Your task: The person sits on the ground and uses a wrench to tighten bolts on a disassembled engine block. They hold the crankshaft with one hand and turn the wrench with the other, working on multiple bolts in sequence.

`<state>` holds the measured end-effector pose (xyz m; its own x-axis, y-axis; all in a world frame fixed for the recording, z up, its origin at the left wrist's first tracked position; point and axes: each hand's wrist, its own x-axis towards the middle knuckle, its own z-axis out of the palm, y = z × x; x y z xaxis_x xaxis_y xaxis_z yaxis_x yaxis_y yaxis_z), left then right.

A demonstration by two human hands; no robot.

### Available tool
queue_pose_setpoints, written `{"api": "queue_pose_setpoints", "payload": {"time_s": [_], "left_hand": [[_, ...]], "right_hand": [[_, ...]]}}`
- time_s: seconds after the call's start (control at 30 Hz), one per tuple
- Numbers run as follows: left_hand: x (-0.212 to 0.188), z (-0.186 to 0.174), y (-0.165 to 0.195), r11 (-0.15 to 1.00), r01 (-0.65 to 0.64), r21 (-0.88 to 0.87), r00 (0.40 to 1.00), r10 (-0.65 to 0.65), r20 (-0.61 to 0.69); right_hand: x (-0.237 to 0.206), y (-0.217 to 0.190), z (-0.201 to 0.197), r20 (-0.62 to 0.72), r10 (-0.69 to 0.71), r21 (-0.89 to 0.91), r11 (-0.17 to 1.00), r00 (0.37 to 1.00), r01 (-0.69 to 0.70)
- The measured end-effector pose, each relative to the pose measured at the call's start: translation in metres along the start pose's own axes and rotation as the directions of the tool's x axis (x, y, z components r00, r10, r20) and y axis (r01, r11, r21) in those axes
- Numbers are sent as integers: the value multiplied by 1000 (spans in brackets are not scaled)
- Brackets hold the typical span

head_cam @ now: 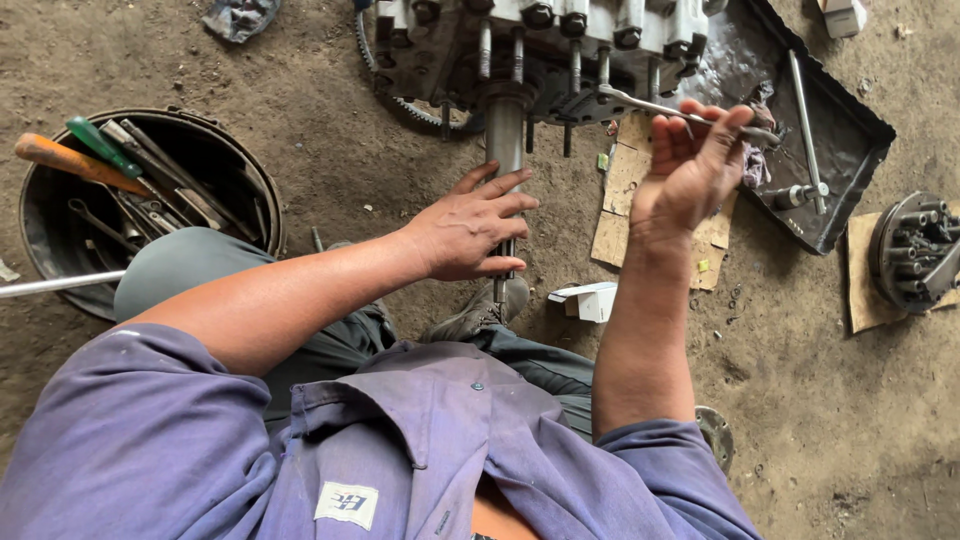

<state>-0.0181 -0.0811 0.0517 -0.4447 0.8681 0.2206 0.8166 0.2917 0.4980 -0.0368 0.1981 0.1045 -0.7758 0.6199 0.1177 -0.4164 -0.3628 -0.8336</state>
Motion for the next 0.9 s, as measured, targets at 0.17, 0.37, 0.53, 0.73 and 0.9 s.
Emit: {"api": "queue_pose_setpoints", "payload": {"time_s": [0.17, 0.37, 0.53, 0.73, 0.9], "left_hand": [[1, 0, 0, 1000, 1, 12, 1000, -1, 12], [2, 0, 0, 1000, 20, 20, 999, -21, 47], [3, 0, 0, 1000, 16, -14, 999, -16, 31], [3, -4, 3, 1000, 10, -8, 1000, -10, 8], [3, -1, 1, 1000, -21, -2, 999, 21, -34]], "right_hand": [[4, 0, -4, -12, 22, -8, 1000, 1000, -22], [-2, 3, 8, 23, -23, -45, 999, 999, 24], [-24, 15, 49, 422, -392, -368, 750, 817, 550], [-65, 22, 84, 902, -8, -430, -95, 432, 898], [-61, 10, 72, 936, -44, -350, 6, 350, 937]]}}
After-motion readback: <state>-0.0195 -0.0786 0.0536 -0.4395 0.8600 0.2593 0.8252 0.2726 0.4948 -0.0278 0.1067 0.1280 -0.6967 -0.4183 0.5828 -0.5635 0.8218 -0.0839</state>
